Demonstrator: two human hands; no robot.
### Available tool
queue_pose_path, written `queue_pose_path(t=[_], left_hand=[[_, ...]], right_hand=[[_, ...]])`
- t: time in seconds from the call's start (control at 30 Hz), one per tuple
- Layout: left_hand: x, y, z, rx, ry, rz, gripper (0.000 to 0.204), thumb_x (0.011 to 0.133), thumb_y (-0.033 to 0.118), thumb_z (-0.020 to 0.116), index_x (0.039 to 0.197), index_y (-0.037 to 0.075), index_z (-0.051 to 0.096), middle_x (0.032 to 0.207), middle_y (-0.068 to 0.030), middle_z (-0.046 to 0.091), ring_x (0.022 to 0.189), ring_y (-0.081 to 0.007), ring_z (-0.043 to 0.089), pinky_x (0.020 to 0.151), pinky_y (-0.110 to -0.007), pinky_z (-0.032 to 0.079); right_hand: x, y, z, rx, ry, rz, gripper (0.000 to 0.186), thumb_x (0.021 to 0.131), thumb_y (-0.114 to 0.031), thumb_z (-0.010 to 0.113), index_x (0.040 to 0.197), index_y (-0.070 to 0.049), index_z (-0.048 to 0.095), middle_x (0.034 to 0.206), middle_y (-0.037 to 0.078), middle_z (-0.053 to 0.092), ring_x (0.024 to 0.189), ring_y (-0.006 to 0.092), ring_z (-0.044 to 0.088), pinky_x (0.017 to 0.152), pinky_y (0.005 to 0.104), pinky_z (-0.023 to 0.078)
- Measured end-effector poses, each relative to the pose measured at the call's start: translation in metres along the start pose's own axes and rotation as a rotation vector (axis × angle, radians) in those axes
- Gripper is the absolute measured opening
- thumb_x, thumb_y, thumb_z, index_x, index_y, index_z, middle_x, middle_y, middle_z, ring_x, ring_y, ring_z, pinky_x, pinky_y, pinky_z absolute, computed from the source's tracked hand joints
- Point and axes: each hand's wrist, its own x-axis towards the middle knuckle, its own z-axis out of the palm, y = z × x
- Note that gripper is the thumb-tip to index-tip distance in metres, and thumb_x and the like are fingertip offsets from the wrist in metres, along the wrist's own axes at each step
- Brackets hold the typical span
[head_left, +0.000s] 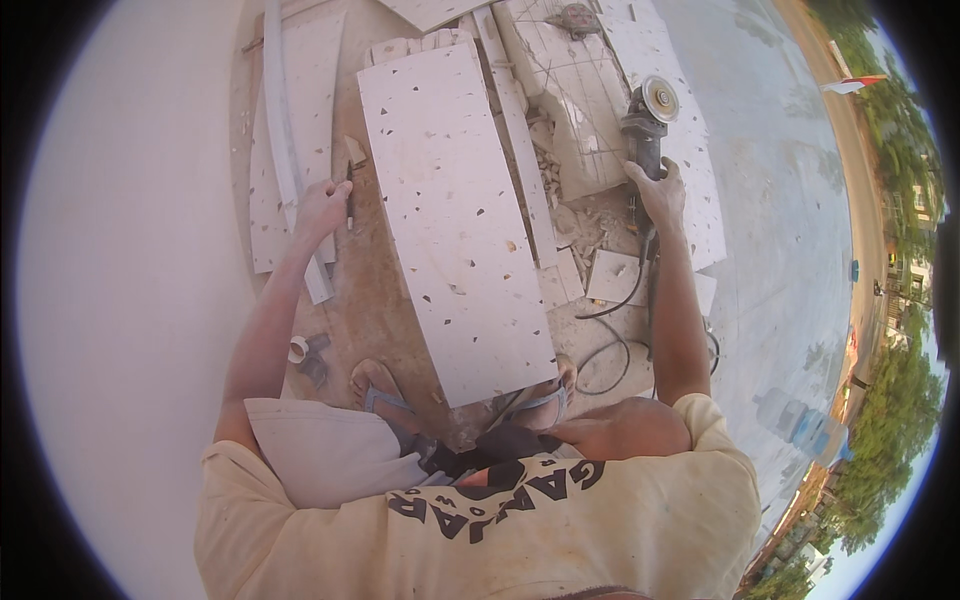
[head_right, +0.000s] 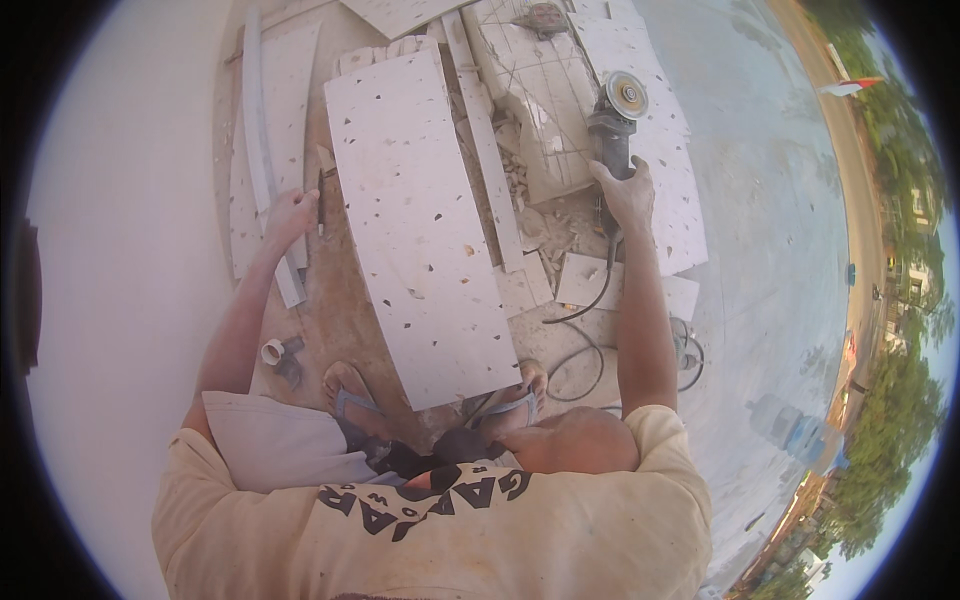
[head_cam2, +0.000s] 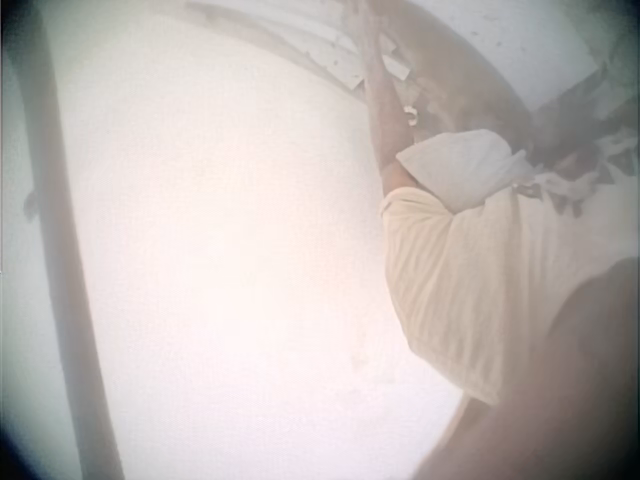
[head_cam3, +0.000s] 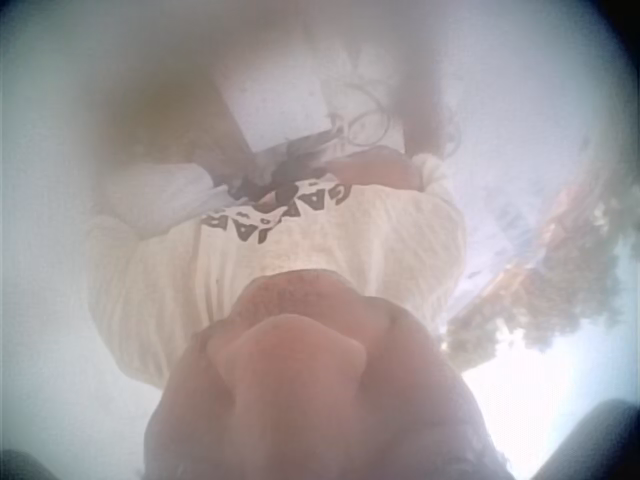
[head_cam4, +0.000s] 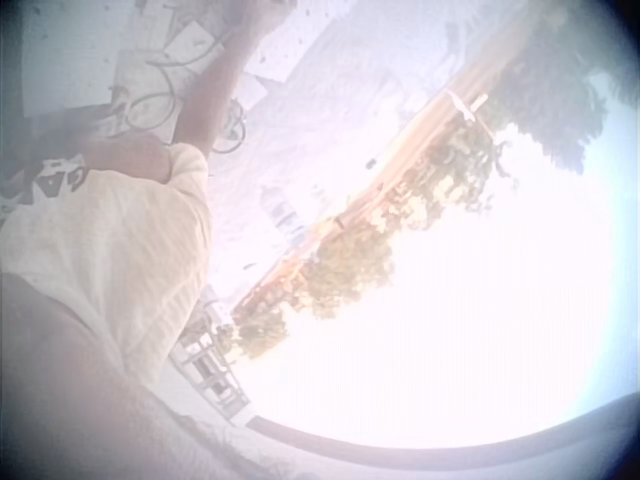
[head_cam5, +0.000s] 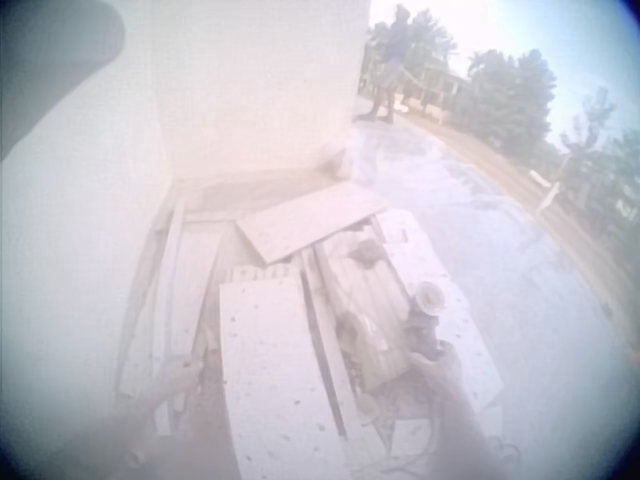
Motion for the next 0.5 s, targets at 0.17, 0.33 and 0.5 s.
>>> queue_pose_path(t=[0.17, 0.33, 0.5], left_hand=[[-0.012, -0.012, -0.005, -0.038, -0.055, -0.09, 0.045, 0.093, 0.039, 0.067, 0.076, -0.003, 0.062, 0.071, -0.0184, 0.064, 0.069, -0.0283, 0.061, 0.069, -0.043, 0.048], [-0.008, -0.023, 0.0, -0.016, -0.039, -0.094, 0.043, 0.091, 0.039, 0.069, 0.077, -0.002, 0.064, 0.073, -0.0191, 0.066, 0.071, -0.0291, 0.064, 0.07, -0.043, 0.049], [-0.013, -0.019, 0.003, 0.071, -0.026, -0.033, 0.041, 0.09, 0.04, 0.069, 0.082, 0.0, 0.066, 0.08, -0.0196, 0.069, 0.081, -0.0346, 0.068, 0.076, -0.046, 0.052]], right_hand=[[-0.031, -0.029, -0.035, 0.096, 0.253, -0.048, 0.073, 0.081, -0.04, 0.082, 0.135, 0.002, 0.057, 0.121, 0.021, 0.067, 0.116, 0.0308, 0.065, 0.097, 0.0418, 0.052], [-0.084, -0.135, -0.092, 0.423, 0.423, -0.537, 0.044, 0.089, -0.02, 0.078, 0.127, -0.003, 0.064, 0.112, 0.013, 0.071, 0.106, 0.0221, 0.069, 0.086, 0.0365, 0.057], [-0.027, -0.236, -0.06, 0.371, 0.172, -0.713, 0.055, 0.088, -0.034, 0.076, 0.132, -0.004, 0.062, 0.118, 0.017, 0.071, 0.11, 0.027, 0.069, 0.091, 0.0408, 0.057]])
